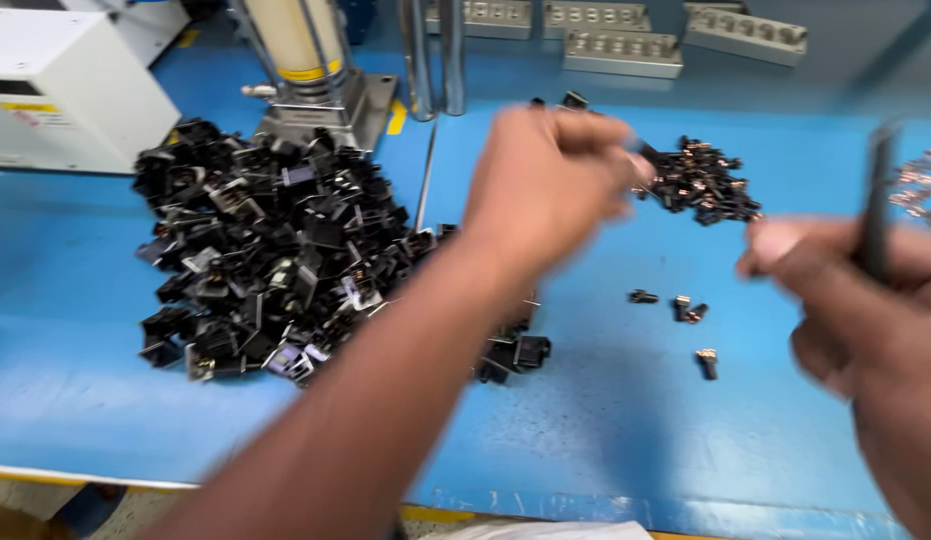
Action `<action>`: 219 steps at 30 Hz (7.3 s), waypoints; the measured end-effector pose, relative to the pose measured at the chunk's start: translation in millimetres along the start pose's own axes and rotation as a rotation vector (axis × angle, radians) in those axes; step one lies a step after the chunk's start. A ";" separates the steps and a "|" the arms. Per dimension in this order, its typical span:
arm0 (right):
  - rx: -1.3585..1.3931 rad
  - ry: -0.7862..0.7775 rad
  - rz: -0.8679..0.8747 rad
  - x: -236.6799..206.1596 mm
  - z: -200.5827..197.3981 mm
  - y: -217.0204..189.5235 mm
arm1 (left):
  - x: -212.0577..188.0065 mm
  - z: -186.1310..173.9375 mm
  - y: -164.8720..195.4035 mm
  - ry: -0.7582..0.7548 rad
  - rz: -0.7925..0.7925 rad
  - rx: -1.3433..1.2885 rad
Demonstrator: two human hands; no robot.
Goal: The person picks black connector housings from a pile on a blue workbench, fits small copper contact pieces into them by hand, and places the completed pieces into a growing group on the bench, occasionally using tweezers to handle the small contacts.
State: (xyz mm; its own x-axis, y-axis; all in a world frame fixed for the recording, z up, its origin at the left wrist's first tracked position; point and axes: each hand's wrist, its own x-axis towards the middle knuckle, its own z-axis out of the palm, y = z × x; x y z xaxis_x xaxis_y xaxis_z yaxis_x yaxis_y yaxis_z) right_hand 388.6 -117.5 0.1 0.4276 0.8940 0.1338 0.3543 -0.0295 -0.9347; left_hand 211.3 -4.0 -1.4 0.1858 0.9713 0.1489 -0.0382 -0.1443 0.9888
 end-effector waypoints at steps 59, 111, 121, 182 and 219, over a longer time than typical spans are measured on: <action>-0.864 -0.429 -0.306 158.2 144.9 20.8 | -61.2 -94.9 18.0 0.267 0.132 1.106; 0.411 -0.506 -0.279 -8.6 46.9 -43.1 | -127.6 -22.9 51.5 -0.045 -0.361 0.107; 0.466 -0.356 0.069 60.1 70.5 6.0 | -114.2 -44.8 39.2 -0.005 -0.615 0.554; 0.352 -0.513 -0.137 22.0 30.7 -16.9 | -129.8 -27.9 58.1 -0.076 -0.457 0.252; -0.324 -0.290 -0.030 122.5 116.0 25.8 | -88.7 -53.3 18.5 0.264 -0.349 0.350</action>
State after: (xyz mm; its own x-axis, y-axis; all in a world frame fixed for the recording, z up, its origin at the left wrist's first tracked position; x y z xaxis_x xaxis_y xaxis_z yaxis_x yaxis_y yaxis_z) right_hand 353.6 43.2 -45.8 0.1785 0.9838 0.0182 0.6254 -0.0992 -0.7740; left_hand 141.8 -82.8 3.1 -0.1253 0.9806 -0.1507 0.3185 0.1836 0.9300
